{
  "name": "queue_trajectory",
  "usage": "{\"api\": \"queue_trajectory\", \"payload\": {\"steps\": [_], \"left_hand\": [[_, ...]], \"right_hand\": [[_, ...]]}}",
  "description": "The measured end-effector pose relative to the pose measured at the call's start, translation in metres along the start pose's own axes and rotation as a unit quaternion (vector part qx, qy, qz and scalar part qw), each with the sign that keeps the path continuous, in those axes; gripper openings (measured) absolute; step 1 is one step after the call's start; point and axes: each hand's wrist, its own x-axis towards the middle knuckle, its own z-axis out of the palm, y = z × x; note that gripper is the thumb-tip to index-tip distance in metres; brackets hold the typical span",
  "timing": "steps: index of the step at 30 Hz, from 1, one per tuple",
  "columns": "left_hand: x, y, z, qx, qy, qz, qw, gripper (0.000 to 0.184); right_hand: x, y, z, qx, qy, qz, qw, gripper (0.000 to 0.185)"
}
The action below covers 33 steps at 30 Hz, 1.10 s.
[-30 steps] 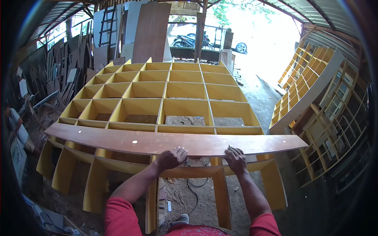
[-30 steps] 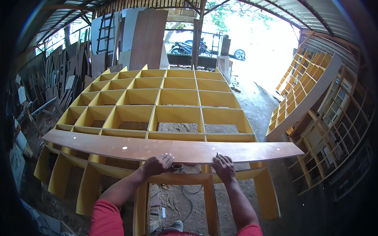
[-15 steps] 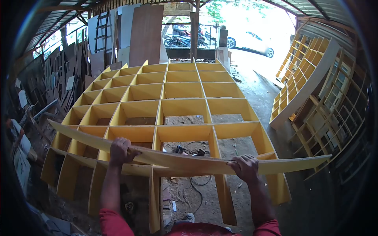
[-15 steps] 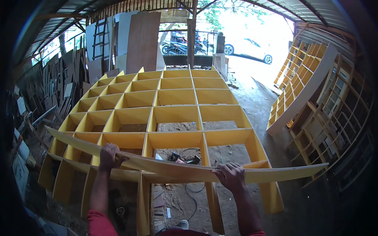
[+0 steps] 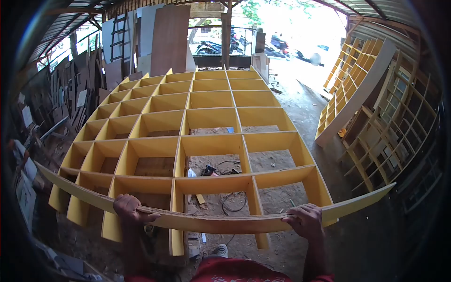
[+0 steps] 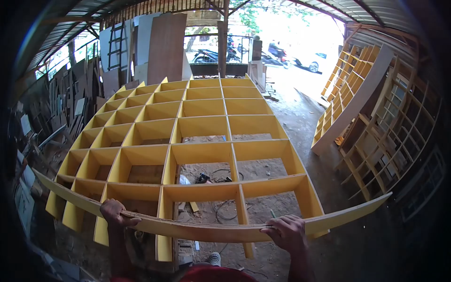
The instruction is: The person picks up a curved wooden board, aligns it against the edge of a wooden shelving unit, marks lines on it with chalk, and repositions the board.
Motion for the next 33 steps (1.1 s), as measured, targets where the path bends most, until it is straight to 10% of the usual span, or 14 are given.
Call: {"api": "queue_trajectory", "payload": {"steps": [8,33], "left_hand": [[-0.042,0.06,-0.07,0.054,-0.136,-0.04,0.988,0.088],[-0.08,0.008,-0.1,0.054,-0.043,-0.055,0.996,0.09]], "right_hand": [[-0.073,-0.017,-0.009,0.046,-0.044,0.026,0.998,0.033],[-0.064,-0.101,0.01,0.027,-0.013,0.054,0.998,0.034]]}}
